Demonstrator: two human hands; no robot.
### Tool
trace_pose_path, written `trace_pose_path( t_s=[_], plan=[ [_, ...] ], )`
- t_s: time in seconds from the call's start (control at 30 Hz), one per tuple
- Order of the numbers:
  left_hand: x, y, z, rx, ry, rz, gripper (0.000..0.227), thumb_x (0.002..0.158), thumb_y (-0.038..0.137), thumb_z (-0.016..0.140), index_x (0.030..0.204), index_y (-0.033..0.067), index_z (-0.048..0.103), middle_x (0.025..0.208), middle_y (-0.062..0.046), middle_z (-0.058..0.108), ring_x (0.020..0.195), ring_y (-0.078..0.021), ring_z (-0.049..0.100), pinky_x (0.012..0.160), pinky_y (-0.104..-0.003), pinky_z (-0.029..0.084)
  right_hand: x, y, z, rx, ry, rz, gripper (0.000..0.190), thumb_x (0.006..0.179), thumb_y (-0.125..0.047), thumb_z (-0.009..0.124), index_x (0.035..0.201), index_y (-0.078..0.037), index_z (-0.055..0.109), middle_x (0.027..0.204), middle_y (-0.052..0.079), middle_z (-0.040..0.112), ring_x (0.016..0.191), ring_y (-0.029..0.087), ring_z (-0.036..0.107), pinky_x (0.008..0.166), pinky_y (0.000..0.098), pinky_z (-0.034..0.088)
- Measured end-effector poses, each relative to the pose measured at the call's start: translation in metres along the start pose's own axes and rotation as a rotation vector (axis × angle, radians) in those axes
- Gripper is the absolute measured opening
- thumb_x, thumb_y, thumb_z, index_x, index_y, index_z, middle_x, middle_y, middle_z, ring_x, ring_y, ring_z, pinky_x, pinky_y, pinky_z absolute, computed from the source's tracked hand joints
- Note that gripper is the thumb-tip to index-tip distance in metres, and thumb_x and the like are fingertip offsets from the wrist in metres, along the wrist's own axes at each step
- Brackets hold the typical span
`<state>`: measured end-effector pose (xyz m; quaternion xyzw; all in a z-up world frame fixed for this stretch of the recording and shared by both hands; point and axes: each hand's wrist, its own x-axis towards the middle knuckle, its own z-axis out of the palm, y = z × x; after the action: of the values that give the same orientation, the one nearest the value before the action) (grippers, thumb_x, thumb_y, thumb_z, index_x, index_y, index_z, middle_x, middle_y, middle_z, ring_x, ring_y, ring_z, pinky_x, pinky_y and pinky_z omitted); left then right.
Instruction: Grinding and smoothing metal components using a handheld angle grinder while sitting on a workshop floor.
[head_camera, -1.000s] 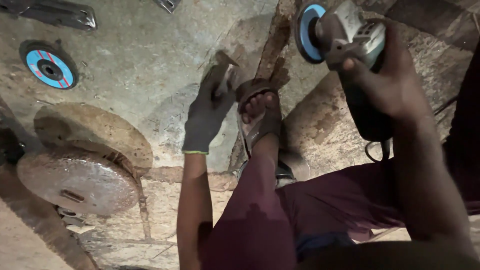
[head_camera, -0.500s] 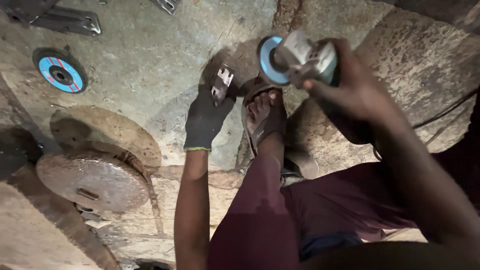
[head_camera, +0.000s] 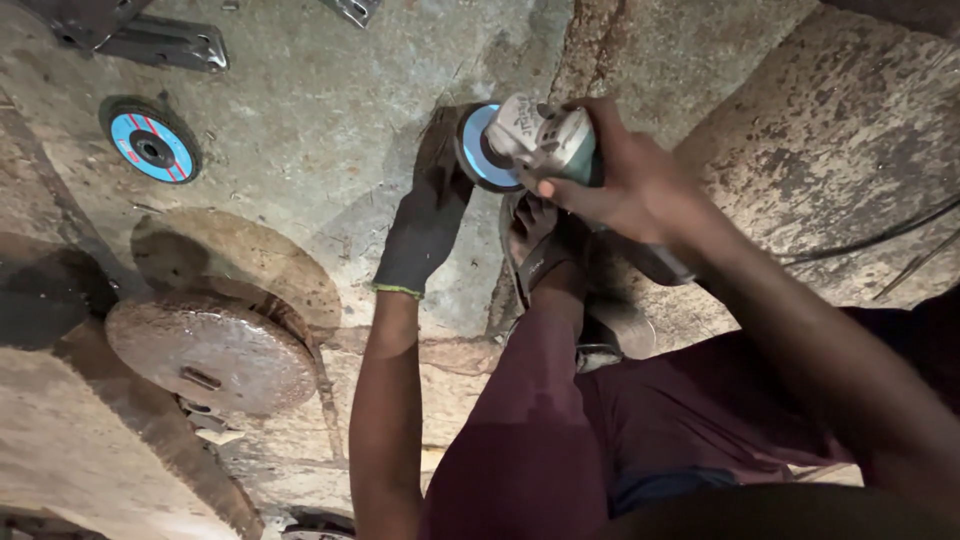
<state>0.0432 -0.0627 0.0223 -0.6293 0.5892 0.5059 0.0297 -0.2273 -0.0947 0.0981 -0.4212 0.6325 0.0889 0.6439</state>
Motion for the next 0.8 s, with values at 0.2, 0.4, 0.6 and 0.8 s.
trace_pose_path(
  t_s=[0.2, 0.4, 0.6, 0.8],
  plan=[
    [0.001, 0.012, -0.005, -0.104, -0.023, -0.189, 0.049, 0.099, 0.045, 0.060, 0.131, 0.0084, 0.058, 0.114, -0.026, 0.069, 0.110, -0.0465, 0.063, 0.082, -0.051, 0.052, 0.002, 0.003, 0.004, -0.033, -0.012, 0.015, 0.097, 0.085, -0.054, 0.070, 0.158, -0.009, 0.023, 0.109, 0.036, 0.069, 0.095, 0.045, 0.074, 0.093, 0.0560, 0.058],
    [0.000, -0.011, -0.002, -0.143, -0.008, -0.138, 0.047, 0.102, 0.042, 0.061, 0.127, 0.0016, 0.059, 0.104, -0.025, 0.070, 0.101, -0.0461, 0.066, 0.076, -0.050, 0.051, -0.005, 0.011, -0.003, 0.041, 0.036, 0.016, 0.098, 0.081, -0.051, 0.072, 0.154, -0.007, 0.026, 0.122, 0.030, 0.066, 0.095, 0.041, 0.076, 0.091, 0.0536, 0.060],
    [-0.001, 0.002, 0.002, -0.412, -0.189, -0.314, 0.033, 0.100, 0.032, 0.061, 0.119, 0.0065, 0.069, 0.076, -0.007, 0.062, 0.064, -0.0140, 0.054, 0.057, -0.033, 0.044, -0.004, 0.044, -0.009, 0.159, 0.043, -0.037, 0.102, 0.084, -0.054, 0.072, 0.160, -0.008, 0.023, 0.132, 0.035, 0.060, 0.086, 0.048, 0.074, 0.077, 0.0575, 0.063],
    [0.004, -0.026, 0.034, -0.680, -0.135, -0.055, 0.033, 0.099, 0.018, 0.064, 0.129, 0.0041, 0.066, 0.098, -0.004, 0.070, 0.082, -0.0093, 0.057, 0.073, -0.028, 0.049, -0.018, 0.016, -0.018, -0.080, 0.038, 0.041, 0.105, 0.075, -0.057, 0.068, 0.160, -0.016, 0.020, 0.116, 0.036, 0.066, 0.092, 0.047, 0.074, 0.088, 0.0583, 0.060]
  ],
)
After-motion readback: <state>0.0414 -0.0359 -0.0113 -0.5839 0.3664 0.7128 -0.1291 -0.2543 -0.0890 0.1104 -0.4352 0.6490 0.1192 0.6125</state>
